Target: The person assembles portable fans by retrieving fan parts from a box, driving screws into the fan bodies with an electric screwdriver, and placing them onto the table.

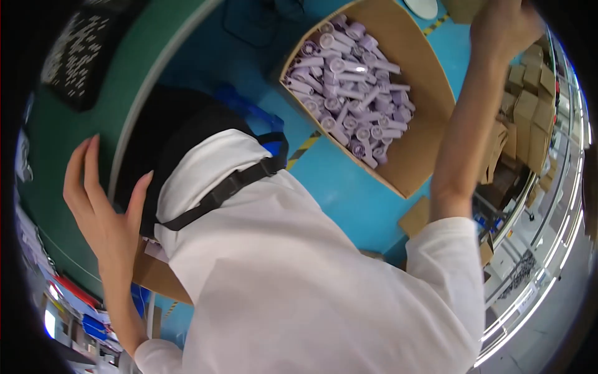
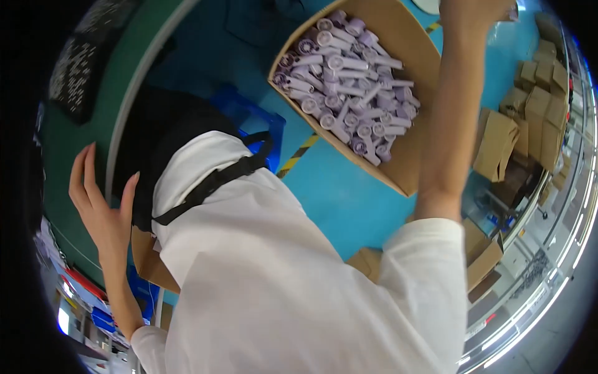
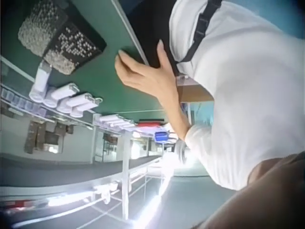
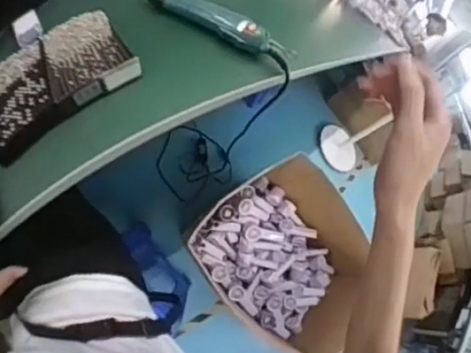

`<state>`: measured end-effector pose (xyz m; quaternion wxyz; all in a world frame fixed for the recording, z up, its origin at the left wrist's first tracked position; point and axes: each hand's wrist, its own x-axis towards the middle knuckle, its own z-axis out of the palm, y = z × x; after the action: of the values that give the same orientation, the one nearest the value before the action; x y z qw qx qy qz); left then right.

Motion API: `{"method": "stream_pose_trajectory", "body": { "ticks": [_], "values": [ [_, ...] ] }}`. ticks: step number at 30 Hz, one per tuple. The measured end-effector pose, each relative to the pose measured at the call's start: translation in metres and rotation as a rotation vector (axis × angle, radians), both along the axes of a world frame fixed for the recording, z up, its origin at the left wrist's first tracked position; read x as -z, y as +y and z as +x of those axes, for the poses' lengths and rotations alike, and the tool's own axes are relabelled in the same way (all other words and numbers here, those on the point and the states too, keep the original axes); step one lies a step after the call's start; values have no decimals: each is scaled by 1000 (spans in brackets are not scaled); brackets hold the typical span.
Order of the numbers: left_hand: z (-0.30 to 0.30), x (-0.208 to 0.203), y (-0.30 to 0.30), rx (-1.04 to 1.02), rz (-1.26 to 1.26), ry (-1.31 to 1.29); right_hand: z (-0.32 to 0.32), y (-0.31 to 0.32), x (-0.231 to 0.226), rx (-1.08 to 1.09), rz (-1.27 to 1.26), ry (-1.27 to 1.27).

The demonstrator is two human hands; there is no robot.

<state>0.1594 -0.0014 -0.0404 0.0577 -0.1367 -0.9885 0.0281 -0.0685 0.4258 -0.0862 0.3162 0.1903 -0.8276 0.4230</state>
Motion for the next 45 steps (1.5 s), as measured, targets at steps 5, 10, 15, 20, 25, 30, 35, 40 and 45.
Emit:
{"method": "stream_pose_trajectory", "body": {
  "ticks": [5,10,15,20,25,30,35,40,45],
  "values": [
    [-16,19,34,-75,-184,19,284,201,231,882,-277,-668],
    [-9,16,12,-51,-288,28,466,191,405,840,171,-1515],
    [-8,15,26,-84,-265,39,529,194,476,580,373,-1848],
    [-7,23,14,20,-146,-24,594,288,536,448,420,-1700],
    [-1,1,44,-124,-168,36,490,193,456,517,443,-2034],
    [-8,15,33,-66,-168,64,515,222,450,451,187,-1850],
    [-8,14,27,-97,-155,68,473,195,418,383,197,-1852],
    [-8,19,21,-81,-207,60,461,207,402,258,-121,-2034],
    [-11,20,7,-25,-267,49,408,215,314,330,-308,-1806]
  ]
}}
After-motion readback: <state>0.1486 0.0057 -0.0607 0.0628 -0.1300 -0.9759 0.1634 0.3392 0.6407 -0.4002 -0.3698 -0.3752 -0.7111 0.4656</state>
